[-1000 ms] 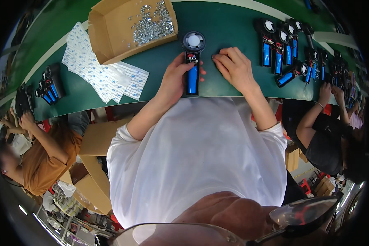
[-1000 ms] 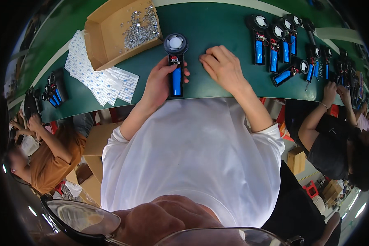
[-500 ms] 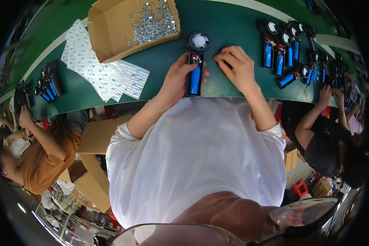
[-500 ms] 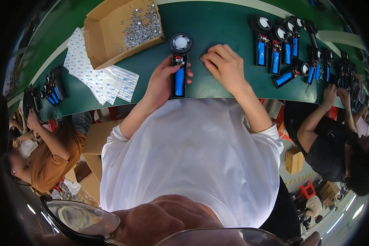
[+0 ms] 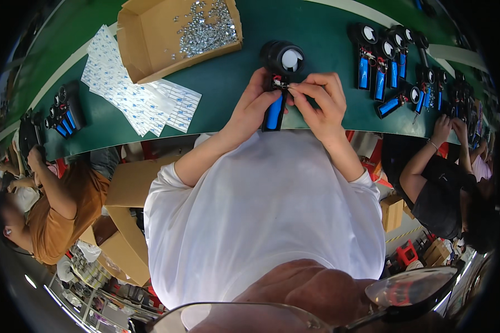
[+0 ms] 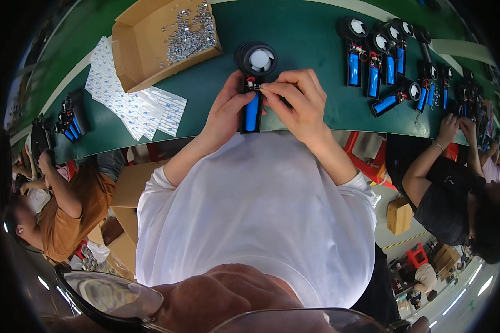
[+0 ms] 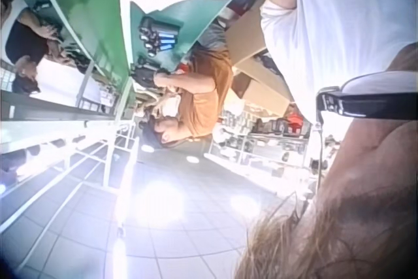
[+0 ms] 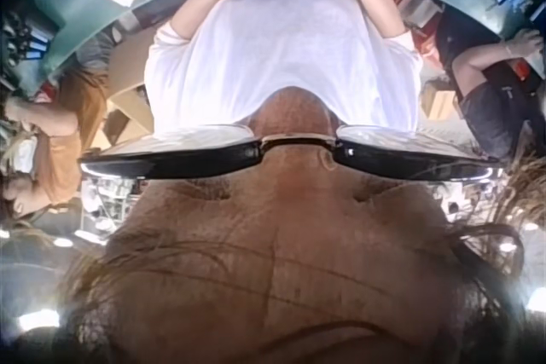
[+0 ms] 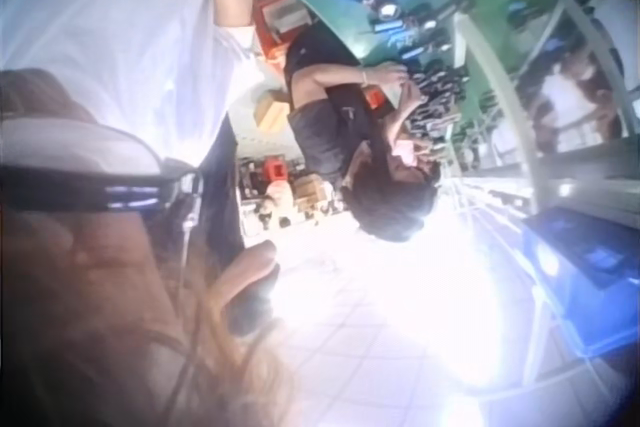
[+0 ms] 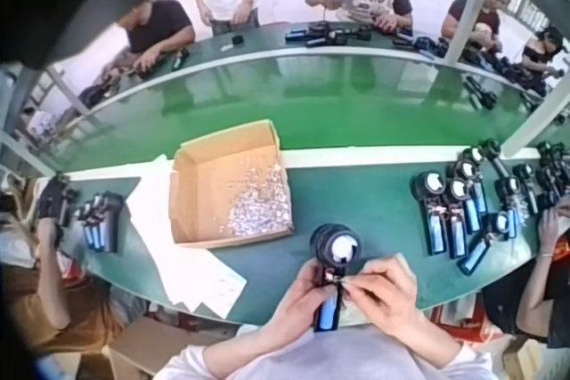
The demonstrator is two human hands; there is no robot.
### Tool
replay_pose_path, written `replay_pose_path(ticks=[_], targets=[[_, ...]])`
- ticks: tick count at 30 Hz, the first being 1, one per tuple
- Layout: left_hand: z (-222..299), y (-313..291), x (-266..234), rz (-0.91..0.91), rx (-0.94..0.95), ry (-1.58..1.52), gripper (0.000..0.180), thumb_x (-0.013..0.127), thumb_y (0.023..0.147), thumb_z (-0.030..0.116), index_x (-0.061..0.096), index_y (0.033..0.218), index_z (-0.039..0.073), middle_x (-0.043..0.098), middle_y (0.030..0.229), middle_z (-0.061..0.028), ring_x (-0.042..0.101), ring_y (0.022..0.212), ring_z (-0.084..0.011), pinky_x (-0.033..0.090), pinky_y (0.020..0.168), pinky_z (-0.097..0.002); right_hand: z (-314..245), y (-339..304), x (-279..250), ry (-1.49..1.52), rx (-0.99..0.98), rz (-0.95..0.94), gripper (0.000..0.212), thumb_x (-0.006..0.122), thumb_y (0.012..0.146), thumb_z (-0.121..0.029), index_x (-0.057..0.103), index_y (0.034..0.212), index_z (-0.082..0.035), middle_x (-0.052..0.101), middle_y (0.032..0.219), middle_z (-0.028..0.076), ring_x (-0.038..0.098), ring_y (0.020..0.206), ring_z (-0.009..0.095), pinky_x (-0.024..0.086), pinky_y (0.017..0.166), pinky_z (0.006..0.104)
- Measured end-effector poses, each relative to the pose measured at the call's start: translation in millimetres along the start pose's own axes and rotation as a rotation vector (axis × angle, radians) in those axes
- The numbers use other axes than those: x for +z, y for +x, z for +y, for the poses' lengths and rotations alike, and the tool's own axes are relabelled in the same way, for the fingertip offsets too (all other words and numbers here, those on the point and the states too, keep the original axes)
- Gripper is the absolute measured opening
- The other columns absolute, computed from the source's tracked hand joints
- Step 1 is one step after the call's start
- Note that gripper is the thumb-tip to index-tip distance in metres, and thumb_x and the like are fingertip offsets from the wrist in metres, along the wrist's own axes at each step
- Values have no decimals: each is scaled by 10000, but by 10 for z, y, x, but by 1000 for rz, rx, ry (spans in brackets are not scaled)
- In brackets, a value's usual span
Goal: Assembling small components into handheld electronic devices on a production line.
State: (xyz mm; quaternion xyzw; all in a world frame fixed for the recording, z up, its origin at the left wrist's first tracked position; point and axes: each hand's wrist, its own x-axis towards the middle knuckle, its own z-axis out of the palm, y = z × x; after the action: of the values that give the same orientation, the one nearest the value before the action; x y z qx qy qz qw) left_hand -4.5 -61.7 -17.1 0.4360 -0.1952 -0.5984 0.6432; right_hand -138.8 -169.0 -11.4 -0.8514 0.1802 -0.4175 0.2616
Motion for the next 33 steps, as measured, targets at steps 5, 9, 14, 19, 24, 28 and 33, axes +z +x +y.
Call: replay_pose_path(ticks=[5,9,14,19,24,28,33], targets=[[-47,1,-24,-13,-23,-85,338,430,990,134,372,1303,20,559,1097,-110,604,892,-155,503,730,-293,6,-25,1,22,2,10,208,794,664,4,731,845,-77,601,845,31,563,731,188,442,565,296],[-39,-30,12,-13,65,46,318,414,1038,215,380,1293,27,559,1094,-92,600,873,-137,500,712,-279,-9,-19,-2,45,-13,6,209,800,662,1,733,845,-75,600,830,30,559,719,186,436,561,295],[-42,-47,10,-24,100,94,319,408,1050,241,383,1285,28,558,1089,-86,596,869,-125,497,706,-265,-34,-26,0,43,-33,13,204,804,662,1,731,839,-70,597,814,29,555,706,184,432,553,295],[-45,-55,-3,-42,104,101,329,413,1050,252,385,1284,23,559,1091,-90,600,859,-130,505,699,-268,-18,-54,-26,51,-38,-27,243,776,676,48,708,898,-24,609,880,76,583,769,211,461,628,298],[-38,-57,4,-43,48,35,371,415,1048,282,380,1304,15,566,1087,-100,608,860,-142,520,712,-279,-11,-58,-37,68,-43,-27,243,771,676,60,708,896,-21,612,885,78,586,768,210,462,629,291],[-41,-49,-6,-86,-9,-51,401,419,1046,301,373,1321,12,571,1076,-104,610,867,-151,526,723,-289,-20,-48,-15,85,-7,42,204,805,668,4,724,844,-60,607,830,41,571,712,190,438,561,294],[-44,-49,5,-83,-2,-40,401,414,1049,292,367,1331,12,570,1073,-106,607,869,-150,524,724,-289,-36,-19,-35,67,-28,33,203,809,662,2,722,835,-58,607,824,40,571,712,188,439,559,290]])
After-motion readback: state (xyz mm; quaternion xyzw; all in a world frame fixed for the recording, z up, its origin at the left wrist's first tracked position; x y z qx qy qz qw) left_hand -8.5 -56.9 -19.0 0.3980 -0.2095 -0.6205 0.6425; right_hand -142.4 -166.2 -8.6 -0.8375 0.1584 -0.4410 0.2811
